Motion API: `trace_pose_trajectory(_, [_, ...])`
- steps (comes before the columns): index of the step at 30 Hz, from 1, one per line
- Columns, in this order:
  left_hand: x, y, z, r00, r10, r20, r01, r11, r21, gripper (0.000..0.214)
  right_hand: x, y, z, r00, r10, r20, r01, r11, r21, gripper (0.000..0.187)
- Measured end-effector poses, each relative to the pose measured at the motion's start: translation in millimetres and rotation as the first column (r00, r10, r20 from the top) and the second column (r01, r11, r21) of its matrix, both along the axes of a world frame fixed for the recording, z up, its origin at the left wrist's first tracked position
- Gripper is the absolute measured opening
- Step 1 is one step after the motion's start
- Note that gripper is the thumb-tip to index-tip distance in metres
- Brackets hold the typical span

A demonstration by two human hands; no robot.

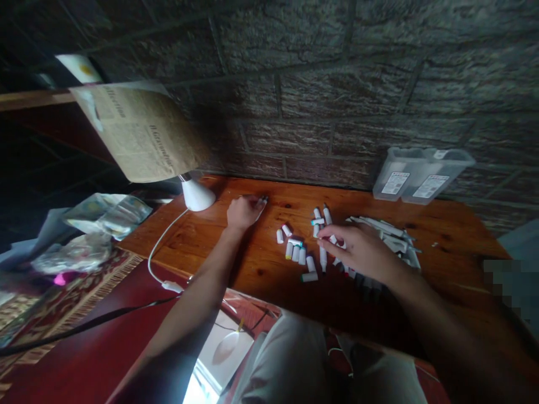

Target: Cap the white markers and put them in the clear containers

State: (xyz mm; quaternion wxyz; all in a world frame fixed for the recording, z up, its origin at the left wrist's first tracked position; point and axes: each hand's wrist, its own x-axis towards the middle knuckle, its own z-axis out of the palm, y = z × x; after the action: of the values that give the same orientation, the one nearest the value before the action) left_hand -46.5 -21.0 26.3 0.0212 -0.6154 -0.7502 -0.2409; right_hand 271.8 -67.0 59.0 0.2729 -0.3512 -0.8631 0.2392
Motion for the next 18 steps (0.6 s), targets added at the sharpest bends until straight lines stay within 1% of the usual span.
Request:
trace_pose_trajectory(1, [5.5, -2.5, 1.6, 0.999, -0.054, 0.0, 0.054, 0.996, 0.072, 0.041, -3.3, -1.9, -1.6, 0.999, 0.008, 0.047, -0.01, 0.999, 0.048, 0.011])
trace_pose_trajectory(2, [11.9, -5.2, 3.1, 0.991, -0.134, 0.0, 0.132, 0.98, 0.152, 0.041, -5.8, -3.1, -3.4, 0.995, 0.005, 0.098, -0.014, 0.995, 0.096, 0.011])
trace_pose_trajectory(4, [26.3, -10.5, 4.8, 0.942, -0.334, 0.007, 0.32, 0.909, 0.268, 0.04, -8.7, -4.2, -6.5, 0.978, -0.04, 0.206, 0.004, 0.985, 0.175, 0.011])
trace_pose_trajectory(6, [39.9, -14.2, 4.0, 0.859, -0.512, 0.014, 0.485, 0.822, 0.299, 0.039, -9.9, -4.3, -8.2, 0.943, -0.12, 0.31, 0.051, 0.974, 0.222, 0.013])
trace_pose_trajectory(8, [49.6, -15.4, 1.0, 0.781, -0.624, 0.011, 0.593, 0.748, 0.296, 0.039, -11.3, -5.0, -7.9, 0.897, -0.198, 0.396, 0.108, 0.965, 0.239, 0.019])
trace_pose_trajectory(10, [54.5, -14.4, -3.0, 0.736, -0.677, 0.009, 0.646, 0.705, 0.291, 0.038, -14.0, -7.1, -6.2, 0.854, -0.262, 0.451, 0.159, 0.954, 0.253, 0.023])
trace_pose_trajectory(12, [55.6, -12.4, -6.7, 0.716, -0.698, 0.011, 0.665, 0.687, 0.292, 0.037, -18.2, -10.2, -4.0, 0.822, -0.297, 0.487, 0.179, 0.945, 0.274, 0.022])
trace_pose_trajectory(15, [54.5, -10.0, -9.9, 0.711, -0.703, 0.015, 0.667, 0.682, 0.3, 0.036, -25.4, -14.3, -2.1, 0.779, -0.332, 0.532, 0.189, 0.933, 0.306, 0.02])
trace_pose_trajectory(18, [54.4, -9.6, -10.9, 0.719, -0.695, 0.006, 0.66, 0.686, 0.307, 0.036, -31.9, -15.9, -2.3, 0.74, -0.366, 0.564, 0.228, 0.926, 0.302, 0.022])
